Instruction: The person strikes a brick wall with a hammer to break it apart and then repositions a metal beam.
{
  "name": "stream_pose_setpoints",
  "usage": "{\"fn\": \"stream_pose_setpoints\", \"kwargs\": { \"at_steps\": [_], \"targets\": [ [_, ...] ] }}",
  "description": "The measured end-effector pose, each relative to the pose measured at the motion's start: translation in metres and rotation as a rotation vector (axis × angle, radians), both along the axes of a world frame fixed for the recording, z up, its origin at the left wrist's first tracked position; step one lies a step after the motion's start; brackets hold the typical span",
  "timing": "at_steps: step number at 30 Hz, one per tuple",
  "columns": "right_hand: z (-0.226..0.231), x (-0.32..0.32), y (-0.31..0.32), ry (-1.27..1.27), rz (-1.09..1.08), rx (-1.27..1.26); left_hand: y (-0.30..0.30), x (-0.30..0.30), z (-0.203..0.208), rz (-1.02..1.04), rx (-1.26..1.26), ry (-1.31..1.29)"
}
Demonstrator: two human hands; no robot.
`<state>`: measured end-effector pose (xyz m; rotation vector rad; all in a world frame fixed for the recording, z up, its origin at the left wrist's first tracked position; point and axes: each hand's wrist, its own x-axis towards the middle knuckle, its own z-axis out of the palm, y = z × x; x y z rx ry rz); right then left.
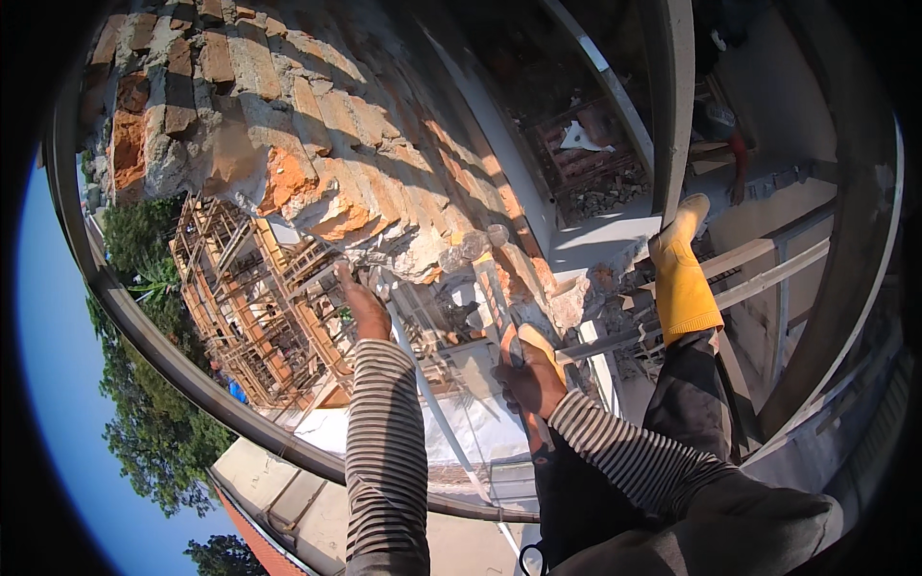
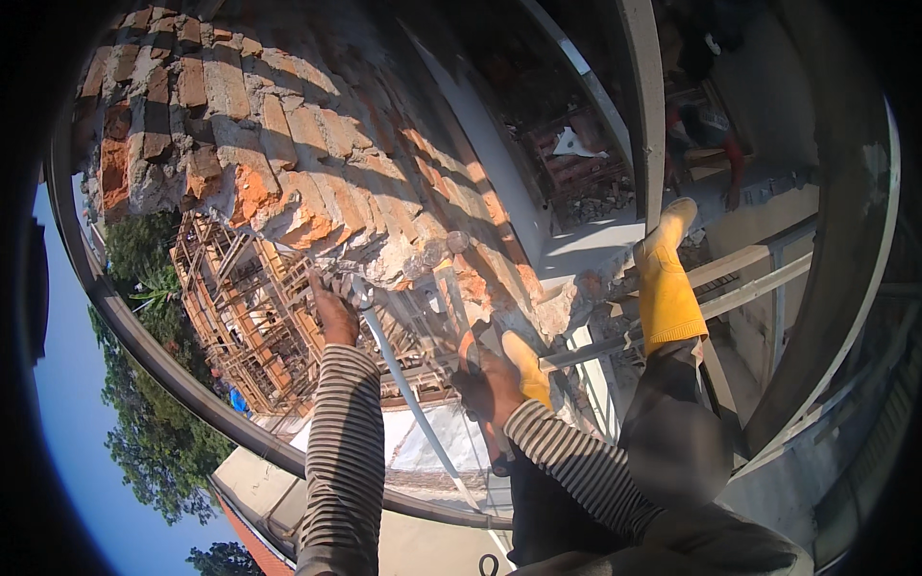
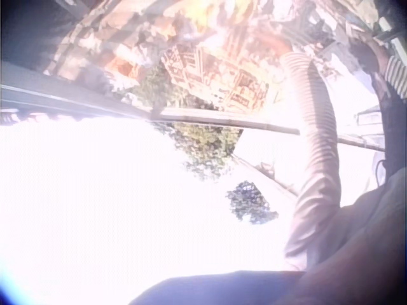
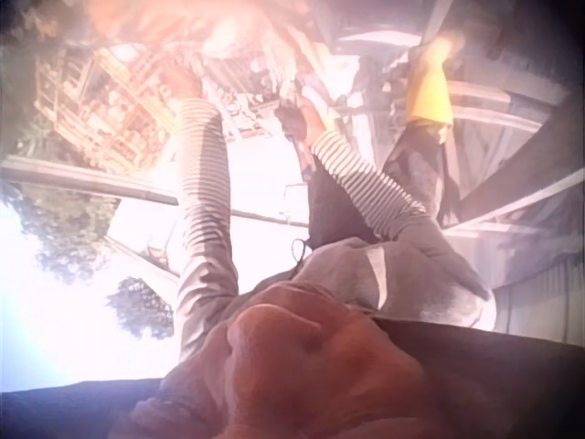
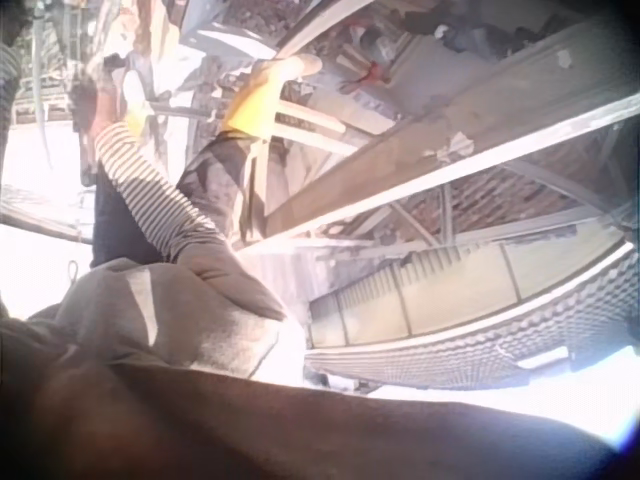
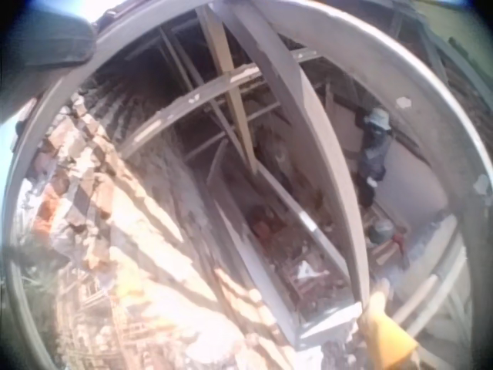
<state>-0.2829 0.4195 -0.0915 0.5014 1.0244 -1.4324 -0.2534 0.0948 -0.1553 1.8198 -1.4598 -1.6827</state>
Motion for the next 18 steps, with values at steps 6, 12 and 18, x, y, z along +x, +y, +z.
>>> {"fn": "stream_pose_setpoints", "kwargs": {
  "at_steps": [6, 12, 18],
  "targets": [
    [-0.045, -0.068, 0.022, 0.023, -0.594, 0.287, 0.018, 0.023, -0.045, -0.127, 0.3, -0.104],
    [-0.08, 0.011, -0.049, 0.042, -0.376, 0.165, 0.035, 0.003, -0.054, -0.013, 0.288, -0.004],
    [-0.077, -0.053, 0.002, -0.104, -0.225, 0.046, 0.049, -0.018, -0.048, 0.121, 0.177, -0.018]
  ]
}}
